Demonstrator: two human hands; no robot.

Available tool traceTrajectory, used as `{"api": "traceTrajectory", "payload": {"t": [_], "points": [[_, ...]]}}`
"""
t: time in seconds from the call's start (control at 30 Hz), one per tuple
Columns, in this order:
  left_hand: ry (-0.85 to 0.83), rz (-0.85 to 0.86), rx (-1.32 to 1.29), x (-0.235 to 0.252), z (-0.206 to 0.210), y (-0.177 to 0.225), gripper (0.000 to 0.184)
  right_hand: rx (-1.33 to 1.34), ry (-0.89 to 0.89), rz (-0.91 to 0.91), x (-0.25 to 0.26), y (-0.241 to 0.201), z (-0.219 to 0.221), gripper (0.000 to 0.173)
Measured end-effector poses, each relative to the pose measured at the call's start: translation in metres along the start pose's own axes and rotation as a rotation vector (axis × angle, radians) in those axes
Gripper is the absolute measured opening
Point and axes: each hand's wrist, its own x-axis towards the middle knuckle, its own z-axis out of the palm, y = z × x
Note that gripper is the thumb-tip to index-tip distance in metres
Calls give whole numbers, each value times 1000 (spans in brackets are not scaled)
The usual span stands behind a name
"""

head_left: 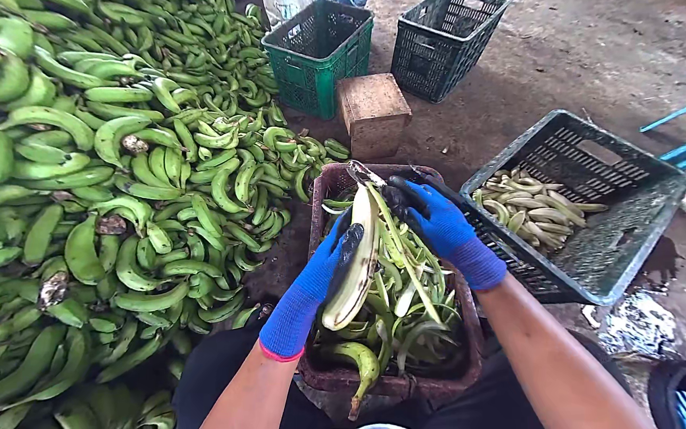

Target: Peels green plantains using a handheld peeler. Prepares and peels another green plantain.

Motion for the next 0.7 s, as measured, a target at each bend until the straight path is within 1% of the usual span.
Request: {"api": "traceTrajectory", "payload": {"t": [0.1, 0.13, 0.17, 0.23, 0.33, 0.37, 0.43, 0.47, 0.5, 0.53, 0.6, 0.63, 0.7], "points": [[-88, 36, 115, -3, 2, 1, 57, 13, 14, 174, -1, 4, 1, 47], [-78, 34, 114, -2, 3, 1, 57, 10, 34, 194, -2, 9, 0, 47], [-21, 20, 80, 1, 3, -1, 55, 6, 44, 180, -4, 11, -2, 48], [173, 20, -66, 13, -2, -7, 49, -18, 33, 70, -9, 7, 0, 50], [496, 92, -468, 26, -13, -14, 42, -59, 26, -211, -32, -2, 22, 52], [559, 135, -583, 29, -16, -14, 42, -75, 47, -305, -39, -5, 30, 51], [706, 192, -656, 30, -16, -10, 42, -104, 115, -411, -48, -11, 39, 47], [750, 214, -659, 31, -15, -9, 44, -120, 134, -406, -49, -14, 39, 46], [755, 243, -664, 32, -12, -9, 45, -123, 132, -368, -48, -17, 38, 46], [705, 282, -696, 32, -8, -8, 44, -110, 116, -310, -45, -19, 35, 47], [540, 354, -729, 30, 3, -2, 45, -55, 101, -204, -40, -21, 26, 49], [514, 335, -677, 26, 9, 2, 46, -39, 108, -184, -38, -20, 22, 50], [497, 218, -491, 20, 12, 4, 47, -69, 144, -227, -36, -11, 15, 52]]}}
